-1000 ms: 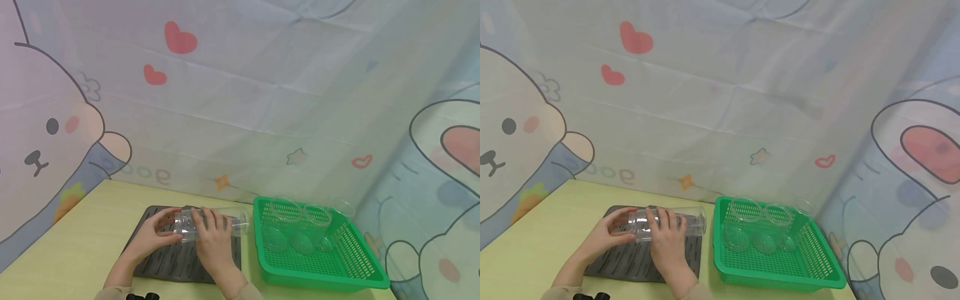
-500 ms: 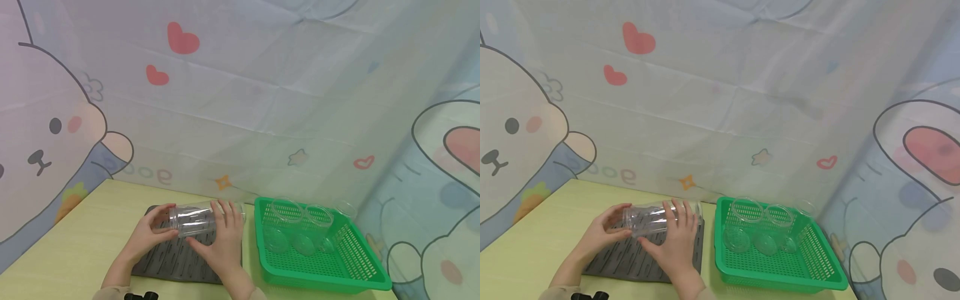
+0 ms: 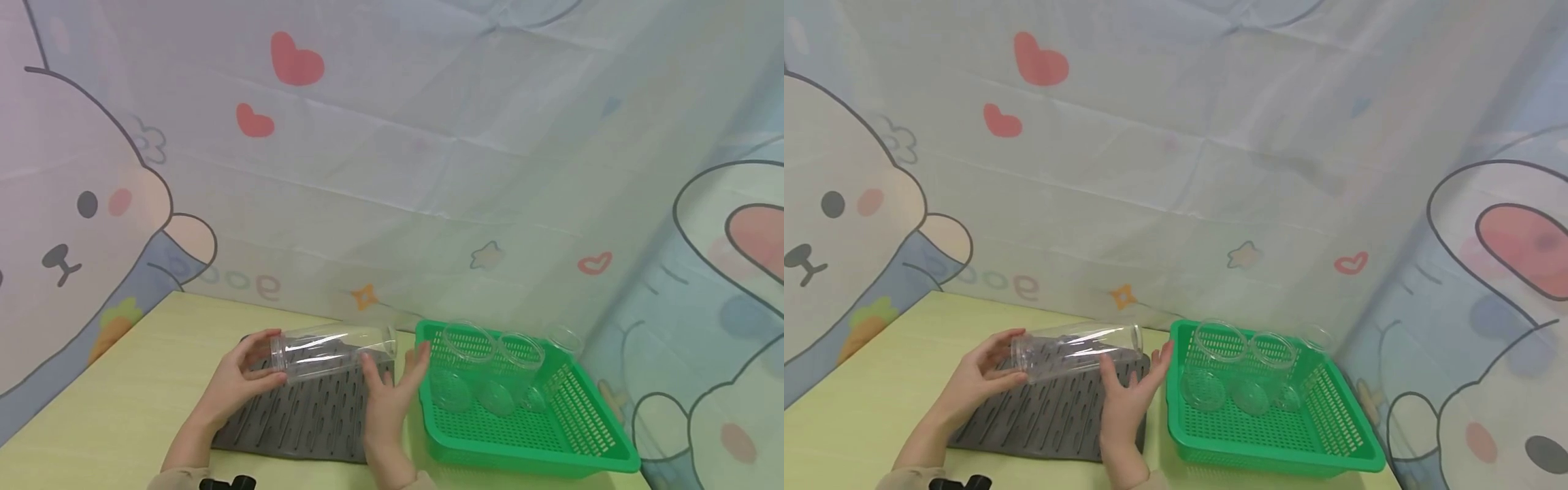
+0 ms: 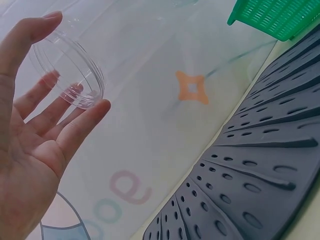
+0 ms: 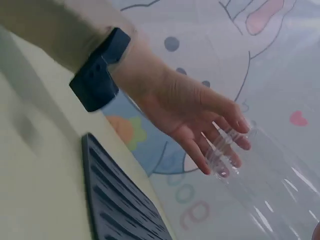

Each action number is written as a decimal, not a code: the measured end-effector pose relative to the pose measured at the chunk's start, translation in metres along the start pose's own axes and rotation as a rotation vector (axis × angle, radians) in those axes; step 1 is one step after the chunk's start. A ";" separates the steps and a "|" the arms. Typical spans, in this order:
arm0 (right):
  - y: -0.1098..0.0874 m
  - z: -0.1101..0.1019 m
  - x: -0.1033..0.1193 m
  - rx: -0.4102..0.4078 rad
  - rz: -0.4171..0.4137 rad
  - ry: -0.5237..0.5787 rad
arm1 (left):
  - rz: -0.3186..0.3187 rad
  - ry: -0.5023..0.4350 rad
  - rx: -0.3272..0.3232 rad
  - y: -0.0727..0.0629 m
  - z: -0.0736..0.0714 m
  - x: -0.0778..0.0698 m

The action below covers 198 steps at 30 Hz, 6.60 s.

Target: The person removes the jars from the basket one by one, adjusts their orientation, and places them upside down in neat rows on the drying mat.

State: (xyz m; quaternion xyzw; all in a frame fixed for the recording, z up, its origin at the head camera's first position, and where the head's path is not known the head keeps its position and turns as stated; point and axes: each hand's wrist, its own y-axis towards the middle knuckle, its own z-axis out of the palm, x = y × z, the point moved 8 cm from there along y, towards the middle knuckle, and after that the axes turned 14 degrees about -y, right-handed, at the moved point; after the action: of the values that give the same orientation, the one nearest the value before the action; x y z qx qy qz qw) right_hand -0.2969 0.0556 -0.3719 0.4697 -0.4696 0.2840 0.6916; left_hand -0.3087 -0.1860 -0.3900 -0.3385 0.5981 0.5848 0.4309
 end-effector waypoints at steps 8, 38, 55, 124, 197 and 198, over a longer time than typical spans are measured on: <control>-0.010 0.019 -0.026 0.112 0.276 0.301 | 0.010 -0.019 -0.007 0.000 -0.001 -0.002; -0.021 0.052 -0.059 0.244 0.432 0.586 | -0.043 -0.037 0.055 -0.001 0.004 0.009; -0.014 0.061 -0.054 0.303 0.425 0.557 | -0.041 0.016 0.061 -0.002 -0.005 0.008; 0.030 0.195 -0.071 0.497 0.009 -0.217 | -0.410 0.181 -0.151 -0.035 -0.089 0.086; 0.018 0.120 0.031 0.505 -0.206 -0.099 | -0.501 0.225 -0.065 -0.037 -0.093 0.095; 0.017 0.115 0.038 0.506 -0.217 -0.085 | -0.501 0.230 -0.061 -0.036 -0.093 0.095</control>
State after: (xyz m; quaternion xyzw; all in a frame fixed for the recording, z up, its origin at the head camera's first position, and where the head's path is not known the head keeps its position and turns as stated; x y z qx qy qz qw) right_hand -0.3401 -0.0448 -0.3167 0.6865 -0.3592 0.2965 0.5584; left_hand -0.3248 -0.2723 -0.4961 -0.5529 0.5228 0.4357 0.4809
